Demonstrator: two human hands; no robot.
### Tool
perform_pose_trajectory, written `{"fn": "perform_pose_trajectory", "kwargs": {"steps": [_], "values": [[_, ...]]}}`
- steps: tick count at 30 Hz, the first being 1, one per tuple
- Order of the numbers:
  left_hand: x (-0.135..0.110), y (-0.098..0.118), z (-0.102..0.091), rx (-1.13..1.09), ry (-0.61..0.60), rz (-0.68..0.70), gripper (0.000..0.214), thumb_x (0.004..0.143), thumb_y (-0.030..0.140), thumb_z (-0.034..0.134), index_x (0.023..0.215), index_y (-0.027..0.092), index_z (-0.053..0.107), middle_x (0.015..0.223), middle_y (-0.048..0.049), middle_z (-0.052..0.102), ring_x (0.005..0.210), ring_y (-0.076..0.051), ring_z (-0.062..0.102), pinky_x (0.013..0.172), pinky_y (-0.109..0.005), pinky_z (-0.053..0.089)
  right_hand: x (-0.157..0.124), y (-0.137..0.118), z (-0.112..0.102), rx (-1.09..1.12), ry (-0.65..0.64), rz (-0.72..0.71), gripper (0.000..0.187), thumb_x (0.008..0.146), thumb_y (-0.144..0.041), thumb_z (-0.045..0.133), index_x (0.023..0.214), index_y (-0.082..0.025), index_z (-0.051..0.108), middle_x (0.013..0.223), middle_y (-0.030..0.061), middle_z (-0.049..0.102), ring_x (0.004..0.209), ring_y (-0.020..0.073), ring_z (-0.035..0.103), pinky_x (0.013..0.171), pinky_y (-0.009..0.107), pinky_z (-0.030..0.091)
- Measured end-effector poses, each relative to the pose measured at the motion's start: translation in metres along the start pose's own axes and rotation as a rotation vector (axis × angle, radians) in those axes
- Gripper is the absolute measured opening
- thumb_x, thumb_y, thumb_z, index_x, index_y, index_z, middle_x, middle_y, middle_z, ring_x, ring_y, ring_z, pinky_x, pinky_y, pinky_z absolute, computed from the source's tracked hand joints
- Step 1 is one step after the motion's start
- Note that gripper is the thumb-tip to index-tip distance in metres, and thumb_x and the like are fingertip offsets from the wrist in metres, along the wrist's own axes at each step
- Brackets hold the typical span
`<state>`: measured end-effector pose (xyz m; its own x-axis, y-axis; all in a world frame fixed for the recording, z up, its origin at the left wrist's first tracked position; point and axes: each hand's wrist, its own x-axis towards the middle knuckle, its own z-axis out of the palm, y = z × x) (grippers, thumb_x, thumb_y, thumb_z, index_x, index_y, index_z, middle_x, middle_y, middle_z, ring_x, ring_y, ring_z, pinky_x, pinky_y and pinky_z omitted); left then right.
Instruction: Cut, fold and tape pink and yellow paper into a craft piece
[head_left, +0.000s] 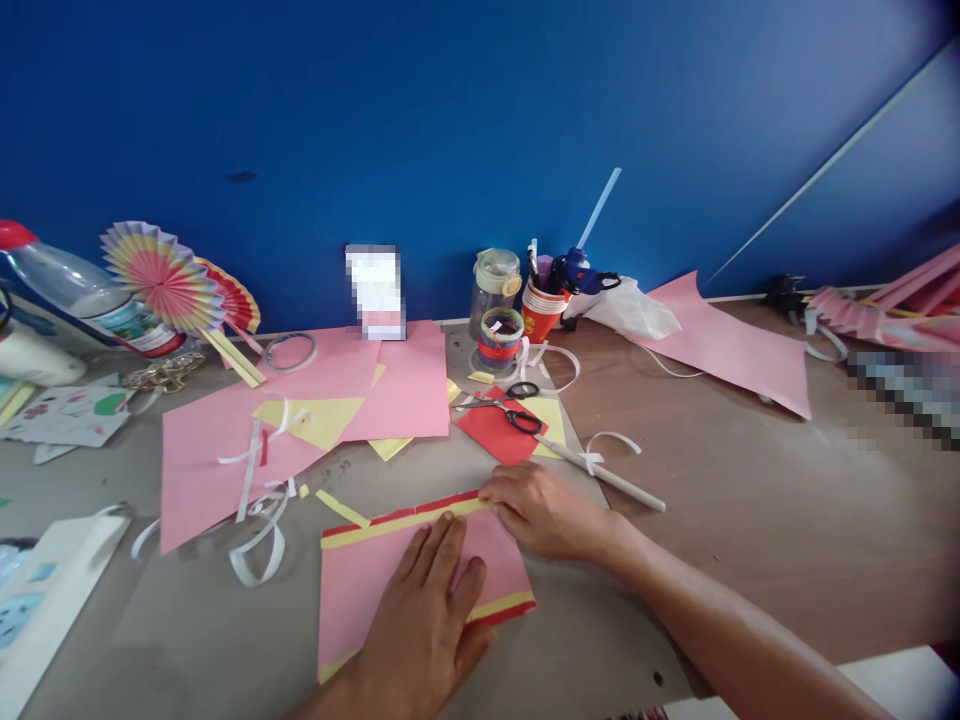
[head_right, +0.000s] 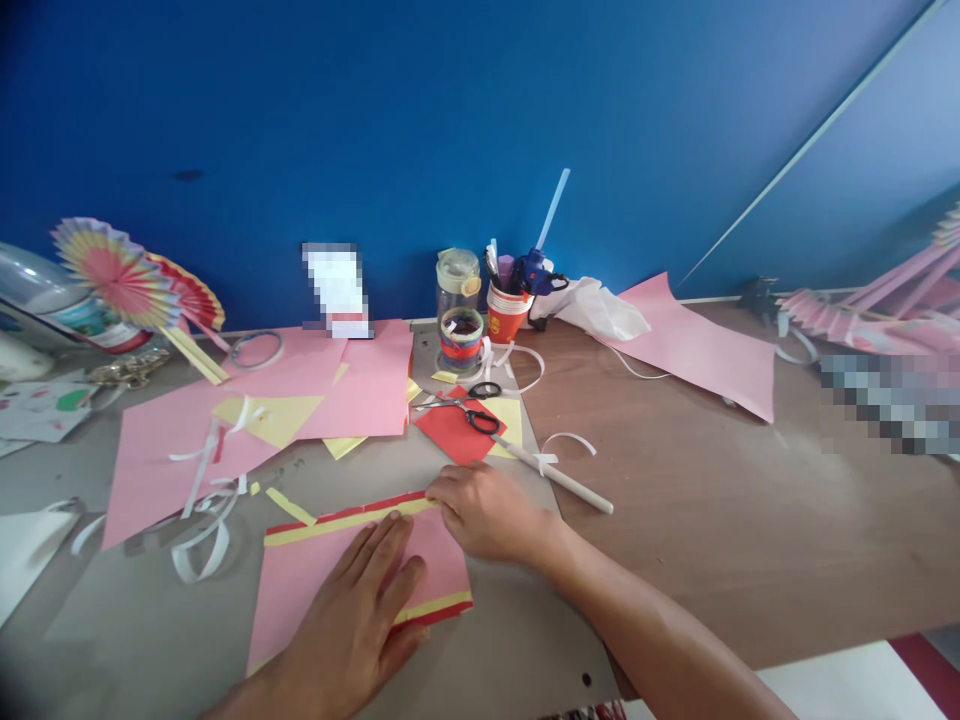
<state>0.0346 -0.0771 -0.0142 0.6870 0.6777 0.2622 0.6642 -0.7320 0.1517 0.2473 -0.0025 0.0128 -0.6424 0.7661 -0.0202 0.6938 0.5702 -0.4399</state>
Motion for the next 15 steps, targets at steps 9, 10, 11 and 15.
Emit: {"fn": "perform_pose_trajectory", "kwargs": {"steps": [9, 10, 11, 15], "values": [[-0.001, 0.0004, 0.0009, -0.005, 0.0, 0.001, 0.037, 0.086, 0.047, 0.056, 0.109, 0.017, 0.058, 0.135, -0.0191, 0.047, 0.126, -0.034, 0.046, 0.1, -0.05, 0.043, -0.0014, 0.0012, -0.0001, -0.007, 0.004, 0.043, 0.021, 0.088, -0.011, 0.046, 0.091, -0.017, 0.066, 0.086, 0.0052, 0.066, 0.078, 0.0163, 0.059, 0.07, 0.026, 0.037], [-0.0009, 0.0005, 0.0008, -0.005, -0.006, -0.002, 0.037, 0.086, 0.046, 0.057, 0.109, 0.017, 0.058, 0.135, -0.0192, 0.047, 0.126, -0.034, 0.045, 0.101, -0.05, 0.043, -0.0014, 0.002, 0.0007, -0.002, 0.008, 0.031, 0.022, 0.089, -0.011, 0.046, 0.092, -0.017, 0.066, 0.085, 0.005, 0.066, 0.077, 0.0161, 0.058, 0.07, 0.025, 0.037], [-0.0008, 0.0005, 0.0007, -0.004, -0.011, -0.005, 0.037, 0.086, 0.045, 0.057, 0.109, 0.017, 0.058, 0.135, -0.0191, 0.047, 0.126, -0.034, 0.045, 0.101, -0.05, 0.043, -0.0013, 0.0027, 0.0016, 0.003, 0.013, 0.021, 0.022, 0.089, -0.011, 0.045, 0.093, -0.018, 0.066, 0.085, 0.005, 0.066, 0.077, 0.0161, 0.058, 0.07, 0.025, 0.037], [-0.0009, 0.0004, 0.0009, -0.007, -0.003, 0.0, 0.037, 0.086, 0.045, 0.057, 0.109, 0.017, 0.058, 0.136, -0.0191, 0.047, 0.127, -0.034, 0.045, 0.101, -0.05, 0.043, -0.0007, 0.0047, 0.005, 0.012, 0.023, 0.02, 0.022, 0.089, -0.012, 0.046, 0.094, -0.017, 0.067, 0.086, 0.0052, 0.067, 0.078, 0.0164, 0.058, 0.07, 0.026, 0.037]]}}
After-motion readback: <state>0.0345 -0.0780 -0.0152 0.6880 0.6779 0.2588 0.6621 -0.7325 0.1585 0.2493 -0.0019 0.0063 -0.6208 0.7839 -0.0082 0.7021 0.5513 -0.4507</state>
